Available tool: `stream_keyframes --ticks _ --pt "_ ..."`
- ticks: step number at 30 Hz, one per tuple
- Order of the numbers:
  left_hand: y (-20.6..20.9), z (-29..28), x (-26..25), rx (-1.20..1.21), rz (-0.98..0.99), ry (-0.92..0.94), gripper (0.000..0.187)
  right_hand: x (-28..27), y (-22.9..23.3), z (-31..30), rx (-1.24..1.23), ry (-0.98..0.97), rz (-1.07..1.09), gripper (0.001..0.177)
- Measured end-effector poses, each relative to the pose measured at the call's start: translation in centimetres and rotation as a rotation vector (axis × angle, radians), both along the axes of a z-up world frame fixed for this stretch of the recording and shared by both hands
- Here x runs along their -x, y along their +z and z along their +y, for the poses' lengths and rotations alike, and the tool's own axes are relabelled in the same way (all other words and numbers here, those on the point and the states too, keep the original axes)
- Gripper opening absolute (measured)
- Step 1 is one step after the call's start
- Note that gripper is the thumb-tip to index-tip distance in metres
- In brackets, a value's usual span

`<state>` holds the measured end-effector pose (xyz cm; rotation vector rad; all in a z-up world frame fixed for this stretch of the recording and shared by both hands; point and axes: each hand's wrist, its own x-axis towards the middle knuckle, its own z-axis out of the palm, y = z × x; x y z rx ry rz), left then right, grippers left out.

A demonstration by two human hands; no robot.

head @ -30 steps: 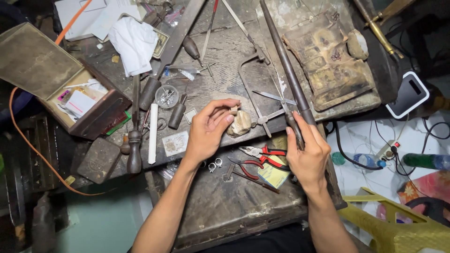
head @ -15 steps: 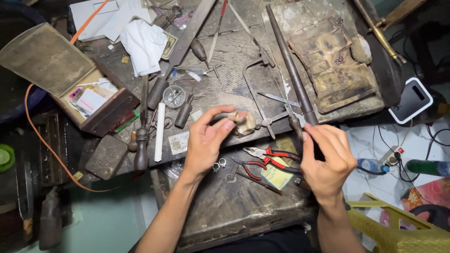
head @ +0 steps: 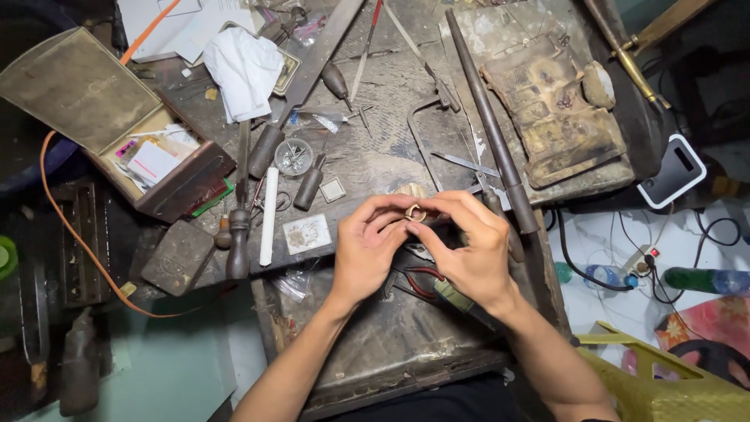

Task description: Measuring, cutting, and soldering a small metal ring at a jeweler's workbench.

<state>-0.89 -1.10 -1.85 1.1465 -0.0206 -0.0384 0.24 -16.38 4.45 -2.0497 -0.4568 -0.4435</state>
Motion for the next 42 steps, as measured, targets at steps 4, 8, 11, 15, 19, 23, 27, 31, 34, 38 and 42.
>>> stream_keyframes --ticks 4,8,11,15,19,23,27,31,34,38,42 --pt "0.9 -0.3 0.4 -0.071 0.018 0.039 0.024 0.0 -0.5 -0.1 0.027 0.006 -0.013 0.018" --pt "1.0 -0.1 0.9 -0.773 -0.222 0.182 0.011 -0.1 -0.5 -1.0 0.044 -0.034 -0.007 0.021" --pt "0.3 -0.6 1.2 -0.878 -0.338 0.222 0.004 -0.1 -0.5 -1.7 0.057 -0.057 -0.018 0.023" --pt "2.9 -0.5 0.4 -0.894 -0.585 0.185 0.014 -0.3 -0.9 -2.6 0.07 -0.076 -0.012 0.024" --pt "1.3 -0.7 0.7 -0.995 -0.562 0.257 0.013 -0.5 -0.8 -3.1 0.045 -0.088 0.006 0.022" --pt "2.6 -0.8 0.6 -0.893 -0.613 0.183 0.025 -1.0 -0.1 -3.8 0.072 -0.097 -0.018 0.022" --pt "3.5 -1.8 0.5 -0.903 -0.618 0.092 0.023 -2.0 -0.4 -6.0 0.149 -0.222 -0.049 0.025" --pt "4.0 -4.5 -1.1 -0.96 -0.739 -0.09 0.042 -3.1 -0.8 -8.9 0.235 -0.319 -0.061 0.025" --pt "4.6 -7.3 -2.8 -1.215 -0.678 -0.204 0.022 -3.9 -1.7 -10.6 0.269 -0.368 -0.085 0.025" --pt "3.1 -10.4 -4.3 -1.276 -0.686 -0.215 0.029 -4.8 -2.9 -12.4 0.329 -0.432 -0.1 0.026" --pt "3.8 -11.6 -5.1 -1.264 -0.65 -0.219 0.018 -5.2 -3.3 -13.4 0.375 -0.463 -0.059 0.029"
